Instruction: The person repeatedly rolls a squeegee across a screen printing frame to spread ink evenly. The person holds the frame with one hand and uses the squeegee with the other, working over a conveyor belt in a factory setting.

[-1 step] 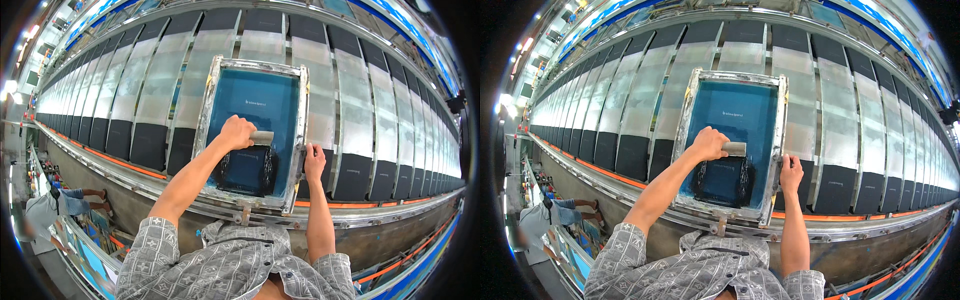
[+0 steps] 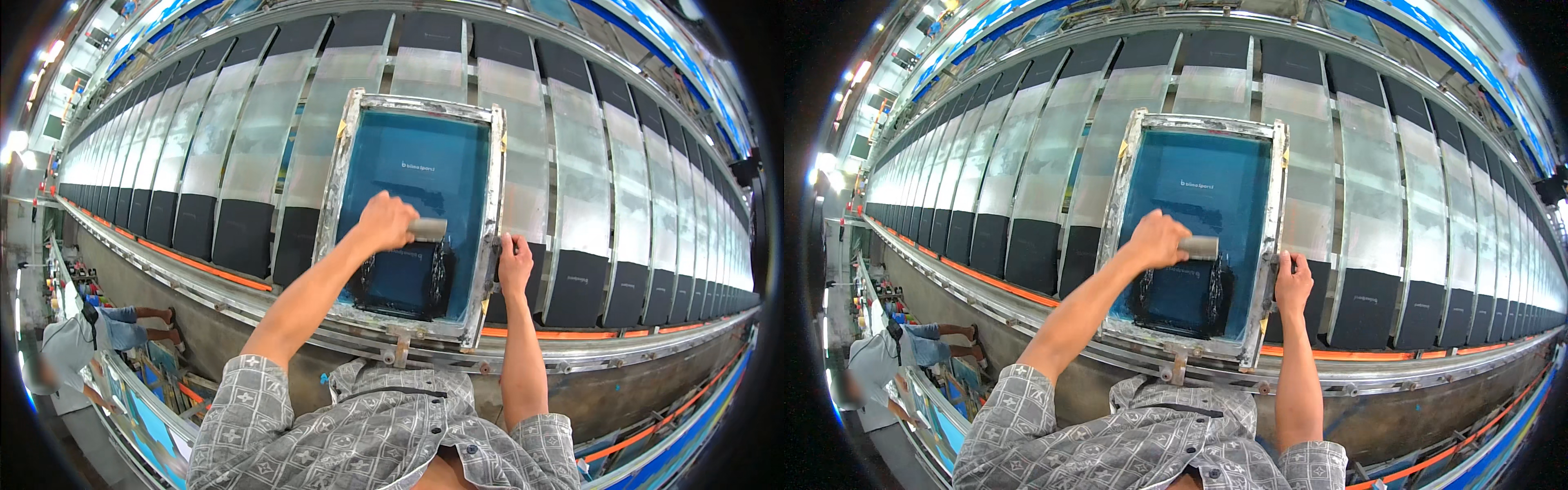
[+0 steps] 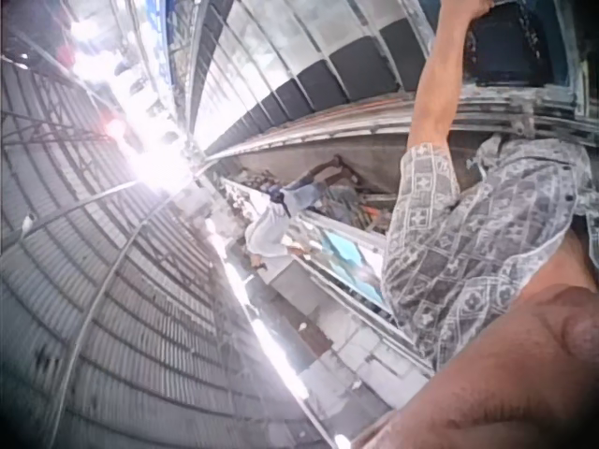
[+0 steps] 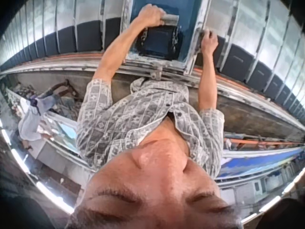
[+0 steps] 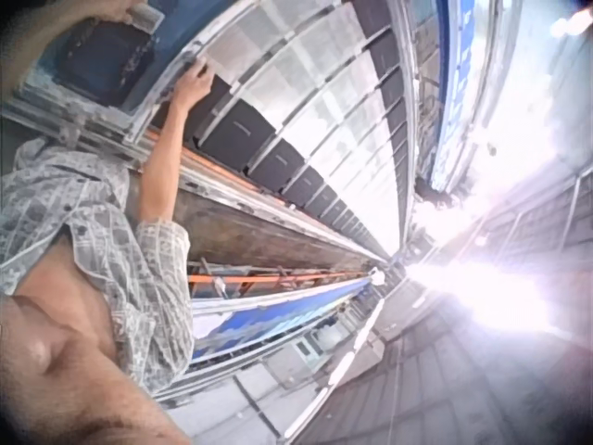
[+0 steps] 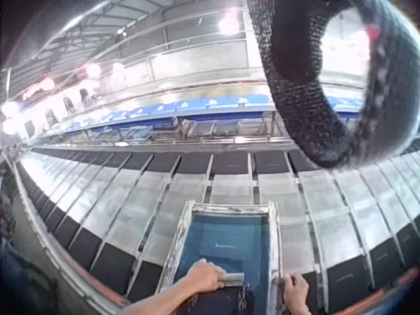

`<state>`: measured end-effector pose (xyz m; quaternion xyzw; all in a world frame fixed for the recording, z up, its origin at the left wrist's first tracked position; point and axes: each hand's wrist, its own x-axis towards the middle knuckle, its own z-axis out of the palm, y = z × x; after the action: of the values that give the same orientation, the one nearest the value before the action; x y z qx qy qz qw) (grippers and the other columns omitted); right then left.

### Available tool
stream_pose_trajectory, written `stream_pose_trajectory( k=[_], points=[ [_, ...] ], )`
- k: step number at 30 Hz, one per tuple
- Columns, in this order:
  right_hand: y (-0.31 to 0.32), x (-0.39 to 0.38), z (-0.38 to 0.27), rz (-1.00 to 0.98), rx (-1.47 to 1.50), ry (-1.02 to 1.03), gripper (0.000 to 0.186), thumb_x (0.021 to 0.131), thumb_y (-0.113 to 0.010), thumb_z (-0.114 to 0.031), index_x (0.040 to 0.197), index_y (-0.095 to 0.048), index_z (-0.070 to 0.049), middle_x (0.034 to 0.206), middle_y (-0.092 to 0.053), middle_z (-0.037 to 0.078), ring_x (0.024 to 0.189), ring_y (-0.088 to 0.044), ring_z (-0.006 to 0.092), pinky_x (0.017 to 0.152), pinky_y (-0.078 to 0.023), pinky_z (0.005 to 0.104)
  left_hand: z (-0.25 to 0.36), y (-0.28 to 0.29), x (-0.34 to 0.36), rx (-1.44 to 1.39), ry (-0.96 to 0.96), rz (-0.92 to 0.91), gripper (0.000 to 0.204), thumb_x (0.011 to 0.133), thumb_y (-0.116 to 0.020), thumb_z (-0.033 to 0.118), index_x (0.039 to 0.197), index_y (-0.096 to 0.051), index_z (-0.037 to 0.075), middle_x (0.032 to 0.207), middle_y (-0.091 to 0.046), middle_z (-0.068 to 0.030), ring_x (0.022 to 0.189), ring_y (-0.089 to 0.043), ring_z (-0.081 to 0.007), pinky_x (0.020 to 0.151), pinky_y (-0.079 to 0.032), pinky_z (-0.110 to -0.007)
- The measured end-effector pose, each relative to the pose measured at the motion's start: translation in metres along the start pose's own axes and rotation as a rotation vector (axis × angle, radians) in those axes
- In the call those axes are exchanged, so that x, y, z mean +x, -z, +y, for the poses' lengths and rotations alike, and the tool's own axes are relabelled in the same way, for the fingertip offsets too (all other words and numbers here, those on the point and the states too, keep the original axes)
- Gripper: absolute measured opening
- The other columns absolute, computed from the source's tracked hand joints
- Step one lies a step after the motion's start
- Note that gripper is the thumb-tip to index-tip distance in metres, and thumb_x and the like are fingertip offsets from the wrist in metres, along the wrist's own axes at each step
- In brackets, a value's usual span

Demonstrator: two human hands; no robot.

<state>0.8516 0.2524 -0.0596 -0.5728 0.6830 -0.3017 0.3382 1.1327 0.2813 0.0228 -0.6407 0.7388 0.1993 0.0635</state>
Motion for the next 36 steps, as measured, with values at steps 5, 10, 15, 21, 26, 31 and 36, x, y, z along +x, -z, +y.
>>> stream_pose_trajectory(
  k=[5, 10, 15, 21, 26, 31, 36],
  points=[
    [0.005, 0.003, -0.031, 0.255, -0.415, 0.540, 0.029, 0.087, -0.069, -0.032, 0.095, -0.067, -0.003, 0.084, -0.067, 0.012, 0.083, -0.063, 0.0288, 0.079, -0.049, 0.0398, 0.029, -0.035, -0.078, -0.006, -0.077, -0.152, 0.024, 0.075, -0.074, 0.038, 0.088, -0.071, 0.017, 0.082, -0.071, -0.0052, 0.087, -0.067, -0.0239, 0.087, -0.042, -0.038],
    [-0.015, -0.006, -0.121, -0.792, -0.225, 0.654, 0.045, 0.076, -0.073, -0.050, 0.092, -0.071, -0.008, 0.091, -0.070, 0.012, 0.092, -0.064, 0.0298, 0.085, -0.048, 0.0407, 0.009, -0.011, -0.035, 0.024, -0.032, -0.083, 0.020, 0.072, -0.075, 0.030, 0.086, -0.073, 0.016, 0.085, -0.070, -0.0101, 0.088, -0.066, -0.0244, 0.084, -0.045, -0.038],
    [-0.065, 0.021, -0.127, -0.668, -0.533, 0.786, 0.028, 0.072, -0.076, -0.033, 0.083, -0.068, -0.009, 0.082, -0.067, 0.012, 0.085, -0.061, 0.0331, 0.080, -0.047, 0.0430, -0.016, 0.000, 0.020, 0.035, -0.059, 0.110, 0.015, 0.070, -0.074, 0.028, 0.080, -0.071, 0.016, 0.078, -0.069, -0.0100, 0.079, -0.066, -0.0281, 0.080, -0.045, -0.039],
    [-0.048, -0.046, -0.087, -0.580, -0.460, 0.950, 0.022, 0.067, -0.078, -0.025, 0.075, -0.064, -0.009, 0.074, -0.060, 0.011, 0.084, -0.059, 0.0297, 0.078, -0.043, 0.0430, 0.018, -0.038, -0.051, 0.006, -0.043, 0.073, 0.009, 0.068, -0.071, 0.020, 0.077, -0.071, 0.017, 0.077, -0.070, -0.0078, 0.076, -0.066, -0.0259, 0.081, -0.043, -0.038],
    [-0.032, -0.071, -0.085, -0.720, -0.467, 0.912, 0.023, 0.066, -0.077, -0.025, 0.076, -0.065, -0.008, 0.074, -0.063, 0.009, 0.085, -0.059, 0.0267, 0.081, -0.043, 0.0397, 0.027, -0.041, -0.070, -0.008, -0.101, -0.034, 0.011, 0.067, -0.071, 0.021, 0.077, -0.070, 0.017, 0.077, -0.070, -0.0068, 0.077, -0.067, -0.0242, 0.082, -0.042, -0.039],
    [-0.055, 0.015, -0.123, -0.576, -0.557, 0.894, 0.020, 0.070, -0.076, -0.027, 0.075, -0.067, -0.010, 0.073, -0.065, 0.010, 0.080, -0.060, 0.0296, 0.077, -0.045, 0.0415, -0.005, 0.000, 0.011, 0.074, -0.101, 0.141, 0.011, 0.072, -0.072, 0.024, 0.077, -0.070, 0.015, 0.076, -0.069, -0.0094, 0.077, -0.066, -0.0273, 0.080, -0.045, -0.039],
    [-0.056, -0.007, -0.096, -0.648, -0.471, 0.850, 0.022, 0.070, -0.077, -0.027, 0.075, -0.064, -0.010, 0.074, -0.062, 0.012, 0.081, -0.060, 0.0316, 0.079, -0.043, 0.0430, 0.017, -0.005, -0.019, -0.007, 0.010, 0.061, 0.009, 0.069, -0.072, 0.021, 0.076, -0.070, 0.016, 0.078, -0.069, -0.0092, 0.077, -0.065, -0.0287, 0.083, -0.046, -0.038]
  ],
)
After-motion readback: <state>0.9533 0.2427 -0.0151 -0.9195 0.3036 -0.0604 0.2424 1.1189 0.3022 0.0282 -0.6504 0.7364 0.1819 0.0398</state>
